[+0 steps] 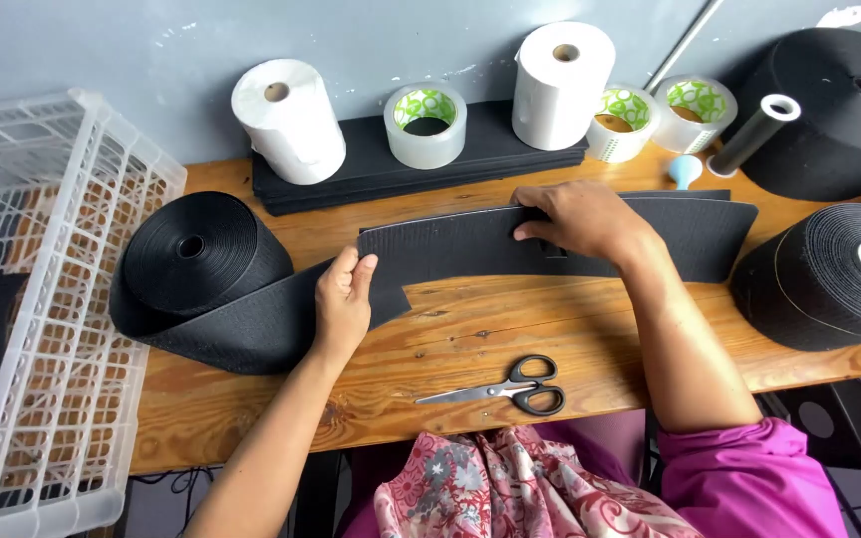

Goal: Trimming the edges of a black synthetic strap using scissors to remove excess material and imperfections.

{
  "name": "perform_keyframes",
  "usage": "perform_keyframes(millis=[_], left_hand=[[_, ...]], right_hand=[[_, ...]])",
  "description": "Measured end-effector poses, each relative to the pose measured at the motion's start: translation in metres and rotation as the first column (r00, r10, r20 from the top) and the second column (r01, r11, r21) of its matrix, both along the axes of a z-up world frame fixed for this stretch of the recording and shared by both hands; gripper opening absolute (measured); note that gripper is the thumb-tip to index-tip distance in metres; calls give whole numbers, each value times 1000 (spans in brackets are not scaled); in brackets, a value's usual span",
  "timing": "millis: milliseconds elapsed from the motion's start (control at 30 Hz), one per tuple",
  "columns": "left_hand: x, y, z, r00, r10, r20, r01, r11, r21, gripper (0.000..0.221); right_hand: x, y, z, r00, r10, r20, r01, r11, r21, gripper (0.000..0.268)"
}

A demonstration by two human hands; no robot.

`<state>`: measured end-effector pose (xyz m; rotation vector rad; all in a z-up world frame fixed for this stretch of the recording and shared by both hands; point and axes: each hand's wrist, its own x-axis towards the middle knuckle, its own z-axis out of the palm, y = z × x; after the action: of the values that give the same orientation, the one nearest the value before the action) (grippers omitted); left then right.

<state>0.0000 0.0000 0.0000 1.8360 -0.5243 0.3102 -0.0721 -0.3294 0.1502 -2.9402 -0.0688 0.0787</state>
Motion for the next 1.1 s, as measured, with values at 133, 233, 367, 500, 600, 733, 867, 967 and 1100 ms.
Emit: perform_keyframes(millis=[133,233,367,500,600,733,867,967,1100], left_hand=[[-3,0,16,997,14,73,-17,999,44,19],[-19,0,75,974,17,224,-48,990,133,15],[-27,16,101,933,-70,352,-124,857,500,65],[-22,27,94,989,12,145,-129,524,842,78],[0,31,73,981,-18,194,-156,524,838,64],[15,25,100,966,27,258,-230,549,803,50],[36,23,121,780,72,621,-569,491,659,43],[74,23,110,616,141,775,-759,371,535,33],[69,22,128,452,119,884,-864,306,401,23]], right_hand=[[-4,-9,-2,996,27,81,-25,999,-28,26],[-4,-13,3,955,134,264,-109,988,-106,22],[-7,-17,10,913,144,382,-64,974,-216,19],[-7,-21,4,918,87,387,19,965,-262,22],[-5,-18,2,915,92,394,22,962,-274,19],[-3,-17,5,919,112,379,-7,964,-267,23],[-4,-17,4,900,110,422,13,961,-278,21],[-4,-15,6,894,105,436,18,963,-269,18],[-8,-9,15,883,111,455,0,971,-237,12]])
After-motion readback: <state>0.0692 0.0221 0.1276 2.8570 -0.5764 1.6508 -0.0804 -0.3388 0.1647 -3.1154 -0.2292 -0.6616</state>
